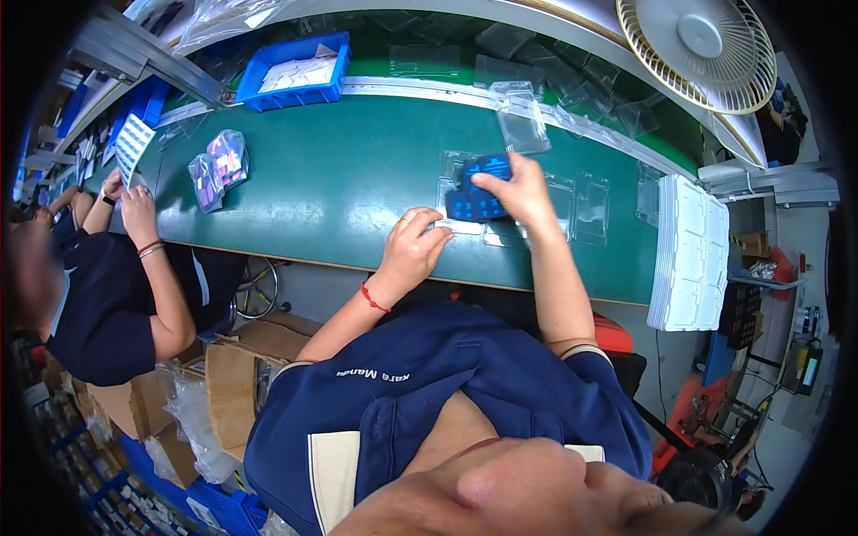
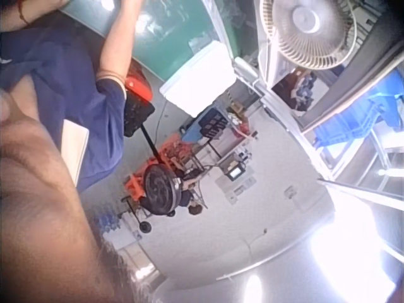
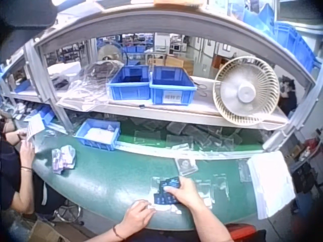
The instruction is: The person unpacks blue electronic components from a white plastic tray and places them into clear plastic clamshell packaging. They then pick up a small white paper insert and place it inside the packaging with the component. The person repeats this process for multiple units, arranging the finished packages on the green workbench.
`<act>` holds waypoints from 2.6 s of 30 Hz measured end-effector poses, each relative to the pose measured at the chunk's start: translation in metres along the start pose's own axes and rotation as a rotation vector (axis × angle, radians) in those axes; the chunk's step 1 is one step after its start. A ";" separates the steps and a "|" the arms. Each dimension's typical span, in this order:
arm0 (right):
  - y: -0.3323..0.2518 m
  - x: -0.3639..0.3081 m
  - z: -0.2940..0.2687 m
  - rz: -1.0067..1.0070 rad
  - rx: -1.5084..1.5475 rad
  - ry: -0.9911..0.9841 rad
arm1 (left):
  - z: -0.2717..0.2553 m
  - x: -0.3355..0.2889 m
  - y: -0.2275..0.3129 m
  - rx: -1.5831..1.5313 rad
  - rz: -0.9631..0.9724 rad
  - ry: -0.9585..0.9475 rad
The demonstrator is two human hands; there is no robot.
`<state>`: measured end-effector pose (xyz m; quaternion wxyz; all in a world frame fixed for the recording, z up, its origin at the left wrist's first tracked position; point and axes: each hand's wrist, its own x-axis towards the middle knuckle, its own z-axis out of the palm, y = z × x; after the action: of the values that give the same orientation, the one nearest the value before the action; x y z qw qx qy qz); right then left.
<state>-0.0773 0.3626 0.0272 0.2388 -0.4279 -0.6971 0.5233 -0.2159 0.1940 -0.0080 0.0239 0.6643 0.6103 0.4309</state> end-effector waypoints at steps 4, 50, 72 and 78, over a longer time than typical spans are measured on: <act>0.009 0.001 0.016 -0.441 -0.512 0.251 | 0.000 -0.001 -0.002 -0.023 -0.009 0.003; 0.008 -0.052 0.073 -0.560 -0.863 0.214 | -0.133 0.197 -0.257 0.581 -0.133 -0.111; -0.006 -0.029 0.065 -0.563 -0.235 0.247 | -0.133 0.125 -0.162 -0.807 -0.656 0.104; -0.027 0.011 0.083 -0.147 0.543 -0.087 | -0.062 0.083 -0.086 -0.955 -0.635 -0.007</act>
<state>-0.1571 0.3263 0.0230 0.3519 -0.2740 -0.5701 0.6900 -0.3303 0.2539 0.0279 0.4515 0.3654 0.5174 0.6284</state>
